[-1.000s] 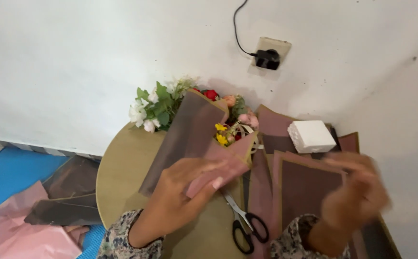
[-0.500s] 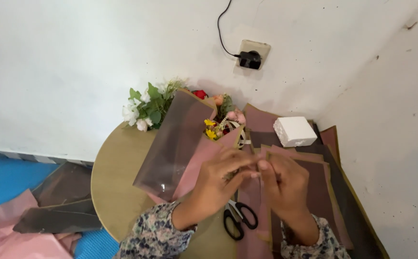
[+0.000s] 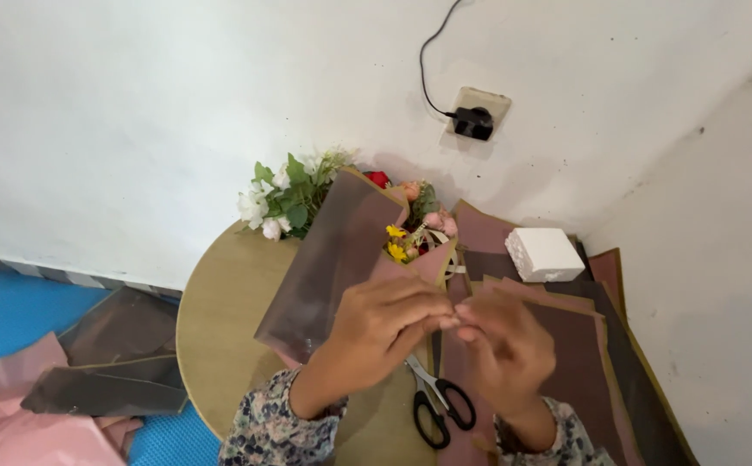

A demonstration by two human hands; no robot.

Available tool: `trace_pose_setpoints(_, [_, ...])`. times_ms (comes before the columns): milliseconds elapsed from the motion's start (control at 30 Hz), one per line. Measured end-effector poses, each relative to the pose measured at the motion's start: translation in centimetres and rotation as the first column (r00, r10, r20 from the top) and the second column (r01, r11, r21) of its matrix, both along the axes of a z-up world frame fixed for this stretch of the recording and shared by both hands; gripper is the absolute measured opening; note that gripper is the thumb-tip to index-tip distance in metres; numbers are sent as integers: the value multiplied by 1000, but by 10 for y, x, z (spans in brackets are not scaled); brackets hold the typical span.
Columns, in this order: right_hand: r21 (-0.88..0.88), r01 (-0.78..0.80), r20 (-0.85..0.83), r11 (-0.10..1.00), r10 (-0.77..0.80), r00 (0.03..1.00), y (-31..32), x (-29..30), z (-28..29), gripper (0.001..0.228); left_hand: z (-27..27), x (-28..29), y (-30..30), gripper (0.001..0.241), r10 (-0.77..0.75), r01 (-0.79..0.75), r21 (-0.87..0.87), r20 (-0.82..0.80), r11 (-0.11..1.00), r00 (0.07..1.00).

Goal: Wrapping the outer layer of a flower bouquet with decorative paper and securing it with tape.

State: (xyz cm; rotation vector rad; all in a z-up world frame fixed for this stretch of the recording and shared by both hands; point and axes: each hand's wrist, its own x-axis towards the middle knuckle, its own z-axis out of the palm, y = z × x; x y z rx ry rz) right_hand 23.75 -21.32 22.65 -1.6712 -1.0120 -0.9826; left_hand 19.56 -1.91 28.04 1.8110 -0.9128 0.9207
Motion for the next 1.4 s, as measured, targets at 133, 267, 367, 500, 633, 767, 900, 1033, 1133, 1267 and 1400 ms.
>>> trace_pose_setpoints(133, [-180,1,236,984,42,971,7,-18,22,38,1,-12,10,10,31,-31,13,-35,999,999])
trace_pose_setpoints(267, [-363,133,284,922,-27,958,-1,-25,33,23,4,-13,17,12,-96,60,-119,-330,991,939])
trace_pose_setpoints(367, [-266,-44,91,963,70,993,8,-30,38,23,1,-11,21,12,-289,179,-265,-474,948,832])
trace_pose_setpoints(500, [40,-173,-290,984,178,940,15,-41,51,28,14,-17,21,23,-474,392,-268,-491,880,731])
trace_pose_setpoints(633, [-107,-109,-112,988,97,989,1,-30,43,17,18,-26,23,20,-340,325,-103,-365,940,867])
trace_pose_setpoints(767, [-441,272,310,855,-139,940,1,-26,44,10,34,-42,33,34,-197,245,59,-431,968,881])
trace_pose_setpoints(900, [-588,169,197,791,-62,978,-66,4,-5,30,26,-53,32,29,15,-68,-128,-379,989,925])
trace_pose_setpoints(1033, [-191,325,111,926,-309,945,-41,-21,36,11,31,-63,60,34,630,-654,-331,-191,680,753])
trace_pose_setpoints(1133, [362,384,274,849,-491,827,-72,54,-1,48,-17,-67,79,28,518,-488,-739,-220,465,827])
trace_pose_setpoints(1267, [561,593,432,578,-815,386,-120,109,-37,17,-28,-77,83,30,536,-387,-838,-138,385,833])
trace_pose_setpoints(1400, [417,478,320,773,-617,719,-74,167,-12,25,-35,-80,81,36,528,-377,-827,-116,418,841])
